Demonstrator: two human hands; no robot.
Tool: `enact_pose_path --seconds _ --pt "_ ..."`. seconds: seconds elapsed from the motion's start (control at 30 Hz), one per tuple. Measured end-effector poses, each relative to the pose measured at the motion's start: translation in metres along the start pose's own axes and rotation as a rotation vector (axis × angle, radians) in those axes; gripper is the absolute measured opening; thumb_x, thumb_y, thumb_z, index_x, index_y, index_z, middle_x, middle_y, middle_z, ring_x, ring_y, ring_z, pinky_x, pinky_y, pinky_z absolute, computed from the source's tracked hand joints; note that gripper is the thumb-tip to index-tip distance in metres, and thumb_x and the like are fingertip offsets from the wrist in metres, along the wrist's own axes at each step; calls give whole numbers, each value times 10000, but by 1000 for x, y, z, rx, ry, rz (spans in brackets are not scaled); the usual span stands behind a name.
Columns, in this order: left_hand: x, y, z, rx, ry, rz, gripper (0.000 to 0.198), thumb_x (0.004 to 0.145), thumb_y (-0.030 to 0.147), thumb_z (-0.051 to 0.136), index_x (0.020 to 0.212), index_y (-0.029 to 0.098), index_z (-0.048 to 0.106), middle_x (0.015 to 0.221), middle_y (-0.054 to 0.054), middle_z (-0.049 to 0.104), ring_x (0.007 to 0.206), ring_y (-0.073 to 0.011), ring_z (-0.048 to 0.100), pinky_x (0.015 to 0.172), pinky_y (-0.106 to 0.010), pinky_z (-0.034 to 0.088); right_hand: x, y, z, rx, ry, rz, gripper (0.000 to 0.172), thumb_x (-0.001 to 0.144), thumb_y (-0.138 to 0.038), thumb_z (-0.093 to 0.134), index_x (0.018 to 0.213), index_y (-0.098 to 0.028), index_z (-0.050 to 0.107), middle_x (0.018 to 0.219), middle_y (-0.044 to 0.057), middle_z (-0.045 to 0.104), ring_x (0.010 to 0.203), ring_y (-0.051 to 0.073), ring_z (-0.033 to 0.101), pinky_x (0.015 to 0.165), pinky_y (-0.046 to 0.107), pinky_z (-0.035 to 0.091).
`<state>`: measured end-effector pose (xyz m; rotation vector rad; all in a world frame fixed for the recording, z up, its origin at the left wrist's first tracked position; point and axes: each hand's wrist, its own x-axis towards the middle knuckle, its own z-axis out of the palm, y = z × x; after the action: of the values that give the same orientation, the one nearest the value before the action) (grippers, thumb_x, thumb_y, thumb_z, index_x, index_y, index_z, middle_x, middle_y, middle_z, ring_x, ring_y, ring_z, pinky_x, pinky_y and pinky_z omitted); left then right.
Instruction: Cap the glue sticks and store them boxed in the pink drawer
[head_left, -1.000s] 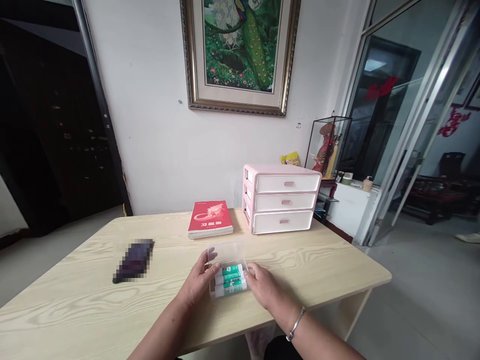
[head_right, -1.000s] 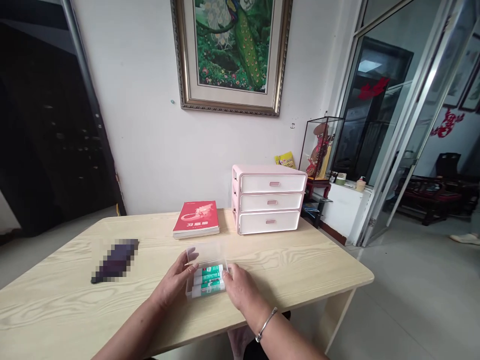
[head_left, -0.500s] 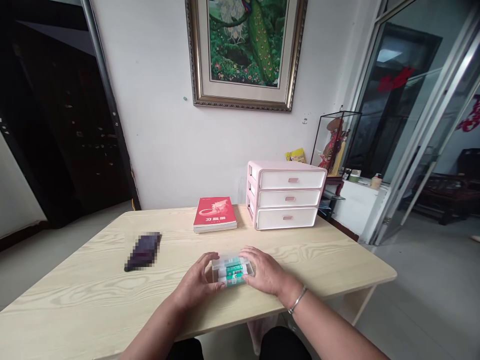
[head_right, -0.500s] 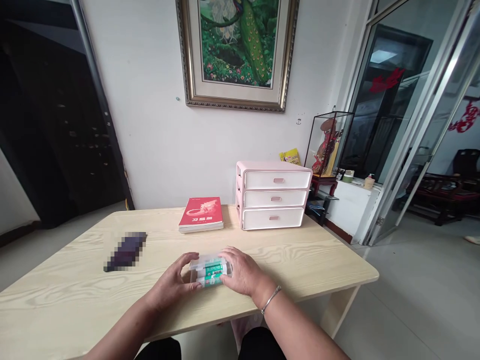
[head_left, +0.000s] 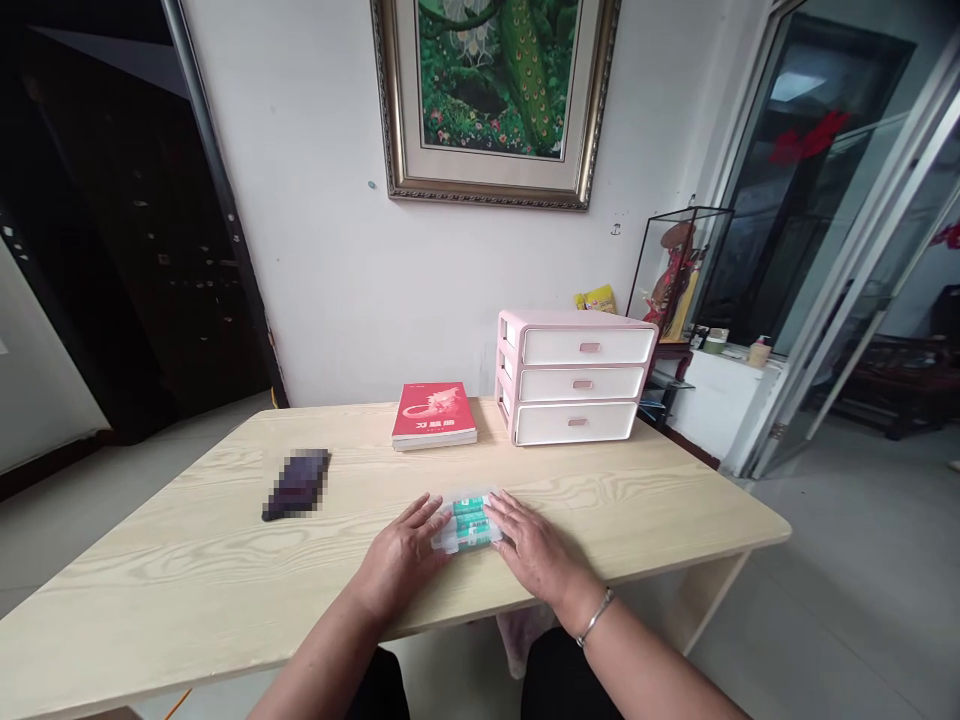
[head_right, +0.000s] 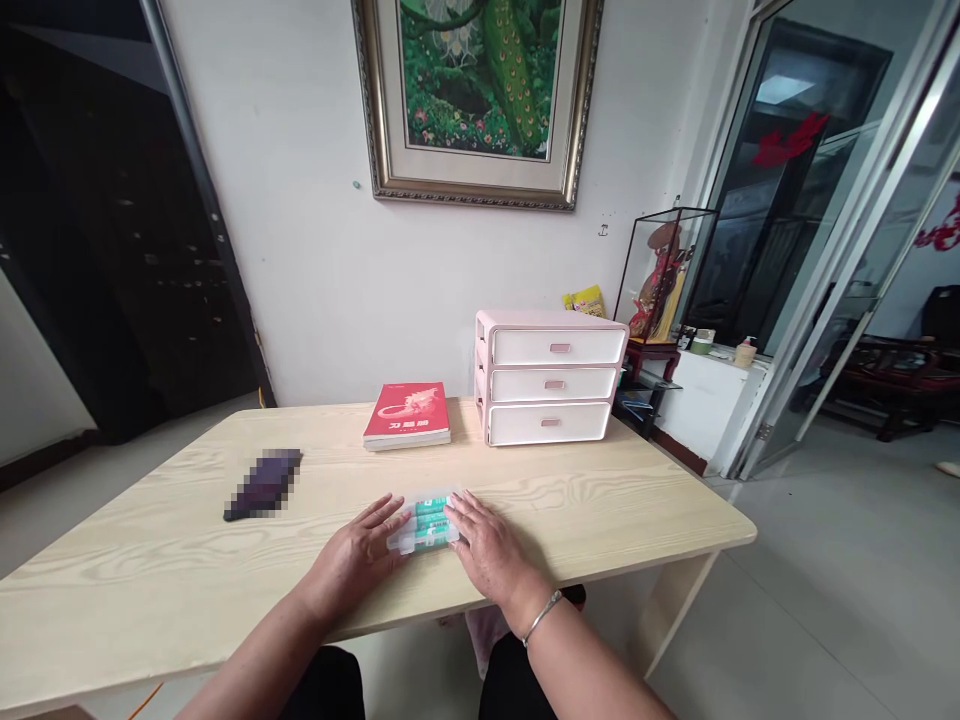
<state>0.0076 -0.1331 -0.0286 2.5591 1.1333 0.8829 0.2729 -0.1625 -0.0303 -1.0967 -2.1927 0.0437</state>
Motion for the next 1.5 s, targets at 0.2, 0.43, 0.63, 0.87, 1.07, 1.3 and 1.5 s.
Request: enact_pose_path --seconds 0.2,0.43,0.63,0.87,1.07,1.3,1.5 --pt "-2 12 -11 10 -36 -3 593 851 497 619 1400 301 509 1500 -36 438 1430 -294 321 1172 -482 312 1 -2 -5 21 -34 -1 586 844 -157 602 1417 -201 486 1473 100 469 1398 240 377 1158 471 349" --pt "2 12 -5 -78 61 -79 491 854 551 599 1263 284 653 1425 -81 535 1348 -328 446 1122 -490 384 1 -1 -5 175 0 93 406 959 -271 498 1360 -246 556 1450 59 502 1372 207 421 1150 436 367" --pt "4 4 5 13 116 -20 465 807 456 688 1228 258 677 1370 -114 584 1289 -345 515 1050 -502 473 0 2 0 149 11 65 464 929 -217 530 1390 -264 523 1465 36 482 1375 205 417 1162 410 356" --pt "5 3 8 133 142 3 466 776 352 732 1228 261 666 1345 -80 610 1258 -293 556 1021 -429 520 0 5 4 128 25 69 508 890 -158 585 1382 -275 532 1456 11 495 1356 200 443 1162 379 369" --pt "5 -4 14 179 174 43 417 788 338 722 1191 237 683 1314 -78 633 1237 -293 575 1003 -409 538 2 2 6 69 29 35 469 892 -123 575 1348 -228 571 1423 45 533 1334 204 471 1147 372 391" --pt "6 -5 15 121 192 44 372 799 372 703 1153 261 690 1301 -78 640 1235 -306 572 997 -439 535 6 0 8 19 40 2 428 881 -94 556 1300 -160 608 1385 102 566 1296 207 514 1139 369 398" --pt "6 6 3 98 139 29 345 837 410 634 1151 269 660 1320 -86 594 1196 -273 596 982 -401 535 5 -10 -3 75 75 11 474 837 -143 606 1309 -188 601 1380 93 573 1305 220 497 1148 390 363"
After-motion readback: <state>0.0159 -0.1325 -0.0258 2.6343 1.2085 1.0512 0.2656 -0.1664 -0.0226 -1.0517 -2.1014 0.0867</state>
